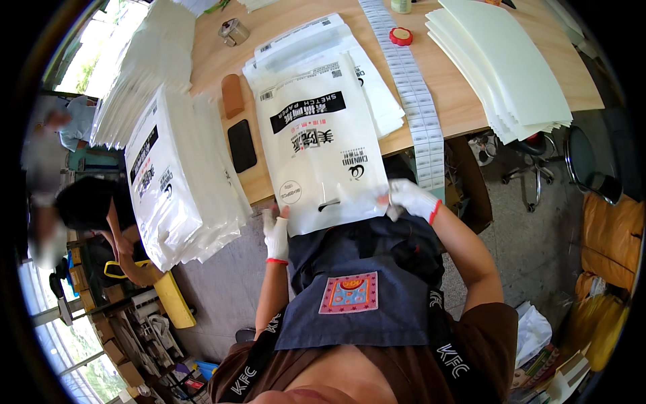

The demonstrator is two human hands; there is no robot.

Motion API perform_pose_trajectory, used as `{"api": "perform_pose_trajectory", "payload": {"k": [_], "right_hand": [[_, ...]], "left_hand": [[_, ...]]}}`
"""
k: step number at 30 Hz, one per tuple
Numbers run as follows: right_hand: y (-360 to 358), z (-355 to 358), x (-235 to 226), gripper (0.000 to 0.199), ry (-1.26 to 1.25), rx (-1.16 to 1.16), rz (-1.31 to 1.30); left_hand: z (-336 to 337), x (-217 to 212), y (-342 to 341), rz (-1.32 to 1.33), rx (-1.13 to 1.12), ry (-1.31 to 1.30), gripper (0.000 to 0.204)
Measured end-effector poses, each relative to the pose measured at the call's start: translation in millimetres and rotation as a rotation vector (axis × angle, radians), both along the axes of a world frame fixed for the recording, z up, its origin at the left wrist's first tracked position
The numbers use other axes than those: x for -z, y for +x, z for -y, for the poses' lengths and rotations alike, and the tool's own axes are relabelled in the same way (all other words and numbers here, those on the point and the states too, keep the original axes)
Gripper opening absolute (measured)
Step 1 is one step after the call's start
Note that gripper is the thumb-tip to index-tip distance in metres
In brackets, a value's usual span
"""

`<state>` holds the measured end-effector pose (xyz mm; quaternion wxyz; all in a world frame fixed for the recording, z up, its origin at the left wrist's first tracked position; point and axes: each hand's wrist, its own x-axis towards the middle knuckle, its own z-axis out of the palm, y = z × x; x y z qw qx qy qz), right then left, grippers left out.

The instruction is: The person repeatedly picks up white paper sheets, folds them, and places them into white plastic bags on a table. The person then folds the top of each bag to close it and stacks the filled bags on the table.

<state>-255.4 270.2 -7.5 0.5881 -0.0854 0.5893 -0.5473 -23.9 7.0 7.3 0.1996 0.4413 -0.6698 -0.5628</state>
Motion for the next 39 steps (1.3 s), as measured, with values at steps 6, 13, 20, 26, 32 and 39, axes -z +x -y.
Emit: {"api": "perform_pose_trajectory", "payload": {"k": [6, 13, 20, 26, 32, 39], "right_hand": [[3.6, -61.2, -14.6, 0.012, 0.184, 0.086, -0.132], [-48.1, -112.9, 51.2, 0.048, 0.550, 0.421, -0.989], [-37.8, -110.5, 4.6, 0.047, -0.076, 0.593, -0.681], [-27.2, -97.5, -87.4, 0.028, -0.004, 0.331, -0.986], [-24.2, -104.2, -100.5, 0.018, 0.172, 0.281, -1.754], [-17.2, -100.4, -130.3, 0.011, -0.096, 0.542, -1.496]], "left_hand": [[-5.3, -2.1, 1.5, -0.043, 0.227, 0.152, 0.024], [-2.2, 16.2, -7.2, 0.001, 0.065, -0.303, 0.036], [-86.5, -46.4, -98.7, -0.120, 0.693, 0.130, 0.049], [-167.2, -11.3, -195.4, -0.135, 0.598, 1.354, 0.040], [-190.8, -32.1, -220.4, -0.046, 0.581, 0.942, 0.027], [-147.7, -36.4, -186.7, -0.046, 1.029, 0.198, 0.045]]}}
